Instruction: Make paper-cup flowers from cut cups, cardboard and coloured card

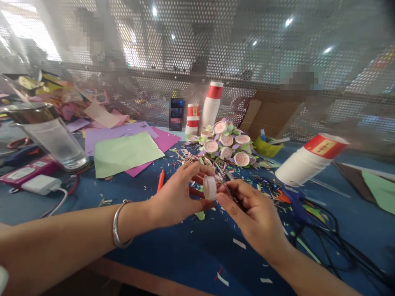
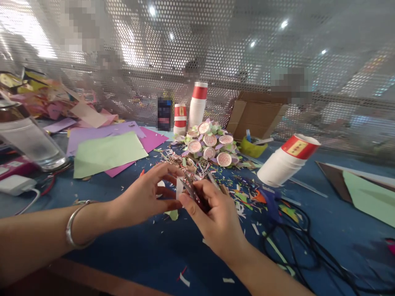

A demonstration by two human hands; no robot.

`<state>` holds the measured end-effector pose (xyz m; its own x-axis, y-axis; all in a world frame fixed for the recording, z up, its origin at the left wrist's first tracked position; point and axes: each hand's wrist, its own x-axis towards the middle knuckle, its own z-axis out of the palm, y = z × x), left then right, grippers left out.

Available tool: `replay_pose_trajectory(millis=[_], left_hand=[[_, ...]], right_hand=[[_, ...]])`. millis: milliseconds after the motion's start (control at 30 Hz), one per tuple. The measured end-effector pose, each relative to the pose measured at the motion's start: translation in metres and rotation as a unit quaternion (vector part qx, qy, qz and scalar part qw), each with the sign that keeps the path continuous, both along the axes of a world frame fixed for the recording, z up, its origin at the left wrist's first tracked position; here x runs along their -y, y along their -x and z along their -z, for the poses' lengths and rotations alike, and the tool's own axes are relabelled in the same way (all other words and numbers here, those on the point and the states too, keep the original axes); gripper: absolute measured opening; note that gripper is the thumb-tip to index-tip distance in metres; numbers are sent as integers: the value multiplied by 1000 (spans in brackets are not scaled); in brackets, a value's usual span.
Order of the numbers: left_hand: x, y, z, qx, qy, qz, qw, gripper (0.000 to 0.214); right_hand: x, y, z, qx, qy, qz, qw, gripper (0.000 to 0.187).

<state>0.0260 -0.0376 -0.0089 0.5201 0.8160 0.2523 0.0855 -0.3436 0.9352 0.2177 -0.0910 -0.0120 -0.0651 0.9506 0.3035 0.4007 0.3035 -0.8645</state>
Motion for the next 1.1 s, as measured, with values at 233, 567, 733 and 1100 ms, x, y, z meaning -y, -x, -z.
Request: replay_pose_trajectory(millis=[233,567,733,1100], left_hand=[[5,4,4,50,16,38,998,44],[-4,7,0,177,243,-1,954,41],[-1,7,-1,229,298,-14,927,38],[3,5,0,245,271,11,931,43]], right_hand=[[0,5,-3,18,-20,-30,999,16],[-5,0,-2,31,14,-18,999,29],[-4,-2,-2,63,-6,5,998,32],[0,-5,1,159,-54,6,986,22]])
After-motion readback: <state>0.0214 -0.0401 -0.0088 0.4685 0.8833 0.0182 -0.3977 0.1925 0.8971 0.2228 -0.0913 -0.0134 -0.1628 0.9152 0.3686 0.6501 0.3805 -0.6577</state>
